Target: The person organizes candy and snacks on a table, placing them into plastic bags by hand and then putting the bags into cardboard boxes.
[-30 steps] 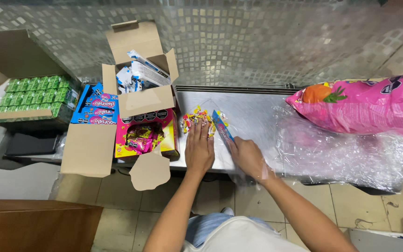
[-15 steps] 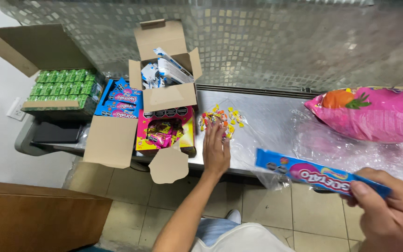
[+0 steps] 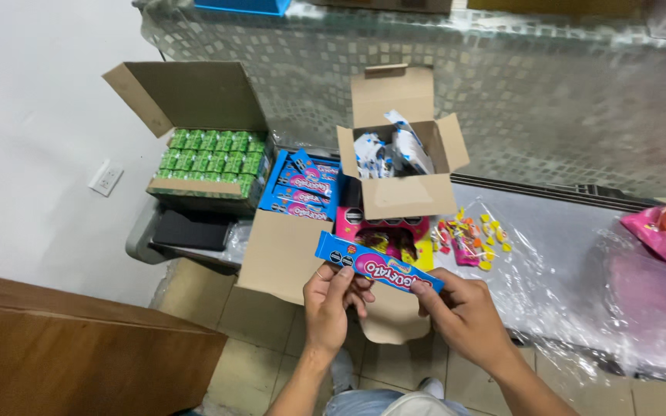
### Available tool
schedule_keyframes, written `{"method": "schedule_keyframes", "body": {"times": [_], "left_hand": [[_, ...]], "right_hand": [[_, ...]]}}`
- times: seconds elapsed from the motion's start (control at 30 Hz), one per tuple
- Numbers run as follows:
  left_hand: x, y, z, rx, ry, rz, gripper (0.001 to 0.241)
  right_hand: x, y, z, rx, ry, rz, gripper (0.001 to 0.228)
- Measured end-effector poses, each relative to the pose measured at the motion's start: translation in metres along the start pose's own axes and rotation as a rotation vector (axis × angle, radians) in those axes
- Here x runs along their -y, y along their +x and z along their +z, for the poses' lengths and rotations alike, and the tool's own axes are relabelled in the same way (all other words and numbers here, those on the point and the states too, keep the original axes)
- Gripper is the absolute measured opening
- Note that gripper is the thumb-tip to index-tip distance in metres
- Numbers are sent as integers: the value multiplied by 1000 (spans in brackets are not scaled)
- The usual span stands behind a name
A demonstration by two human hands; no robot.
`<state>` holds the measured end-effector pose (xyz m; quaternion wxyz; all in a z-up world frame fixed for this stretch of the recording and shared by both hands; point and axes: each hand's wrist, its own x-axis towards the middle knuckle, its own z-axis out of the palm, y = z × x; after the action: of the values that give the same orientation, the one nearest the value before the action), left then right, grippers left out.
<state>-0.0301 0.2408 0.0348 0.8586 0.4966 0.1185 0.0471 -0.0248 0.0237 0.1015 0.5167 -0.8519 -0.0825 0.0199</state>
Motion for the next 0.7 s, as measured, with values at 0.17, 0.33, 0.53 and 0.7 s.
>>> {"method": "schedule_keyframes", "body": {"times": [0.17, 0.33, 0.53, 0.7], "left_hand": [[-17, 73, -47, -127, 13, -144, 18], [-28, 167, -79, -246, -47, -266, 11], [-31, 193, -94, -246, -138, -446, 43], [-54, 145, -88, -169, -217, -443, 64]], "right_hand": [[5, 32, 50, 67, -157, 89, 25], [29, 37, 60, 9, -201, 238, 25], [6, 13, 70, -22, -227, 435, 26], [-15, -17, 65, -89, -232, 449, 20]]}}
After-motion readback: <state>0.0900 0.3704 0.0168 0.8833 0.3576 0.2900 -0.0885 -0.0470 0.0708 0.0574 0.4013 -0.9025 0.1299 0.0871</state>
